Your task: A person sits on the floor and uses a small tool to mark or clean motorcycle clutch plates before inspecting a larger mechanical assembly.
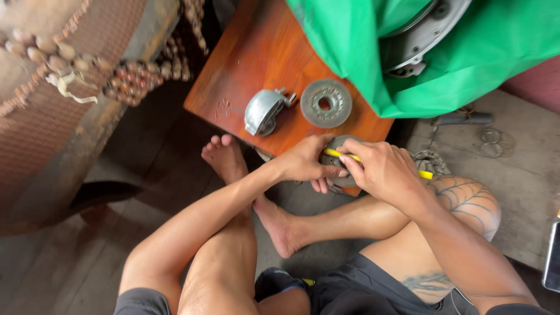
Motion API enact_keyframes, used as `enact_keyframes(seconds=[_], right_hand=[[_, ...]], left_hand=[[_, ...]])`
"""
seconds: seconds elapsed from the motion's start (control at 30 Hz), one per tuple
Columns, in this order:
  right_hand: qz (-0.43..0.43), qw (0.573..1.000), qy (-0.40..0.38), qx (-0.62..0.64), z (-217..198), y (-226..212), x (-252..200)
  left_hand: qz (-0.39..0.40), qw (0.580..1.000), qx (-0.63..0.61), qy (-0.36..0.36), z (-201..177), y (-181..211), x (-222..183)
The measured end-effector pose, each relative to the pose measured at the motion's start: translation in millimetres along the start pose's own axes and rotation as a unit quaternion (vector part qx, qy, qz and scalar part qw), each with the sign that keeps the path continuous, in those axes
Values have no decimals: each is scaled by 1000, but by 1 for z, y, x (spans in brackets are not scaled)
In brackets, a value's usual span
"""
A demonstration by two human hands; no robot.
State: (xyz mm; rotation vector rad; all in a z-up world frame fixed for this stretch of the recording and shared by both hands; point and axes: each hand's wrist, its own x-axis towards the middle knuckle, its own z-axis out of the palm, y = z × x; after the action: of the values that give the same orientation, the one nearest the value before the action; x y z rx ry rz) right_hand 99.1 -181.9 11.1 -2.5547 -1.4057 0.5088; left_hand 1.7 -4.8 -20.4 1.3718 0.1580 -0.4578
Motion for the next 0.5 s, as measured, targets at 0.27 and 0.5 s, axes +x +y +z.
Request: enact_keyframes(seconds=[0.27,0.5], right_hand=[[19,998,-47,46,-15,-4,-1],[52,995,-84,19,-41,12,-7]], left_hand=[[9,1000,-1,12,3,-16,2],[11,1000,-4,3,2,-19,4]])
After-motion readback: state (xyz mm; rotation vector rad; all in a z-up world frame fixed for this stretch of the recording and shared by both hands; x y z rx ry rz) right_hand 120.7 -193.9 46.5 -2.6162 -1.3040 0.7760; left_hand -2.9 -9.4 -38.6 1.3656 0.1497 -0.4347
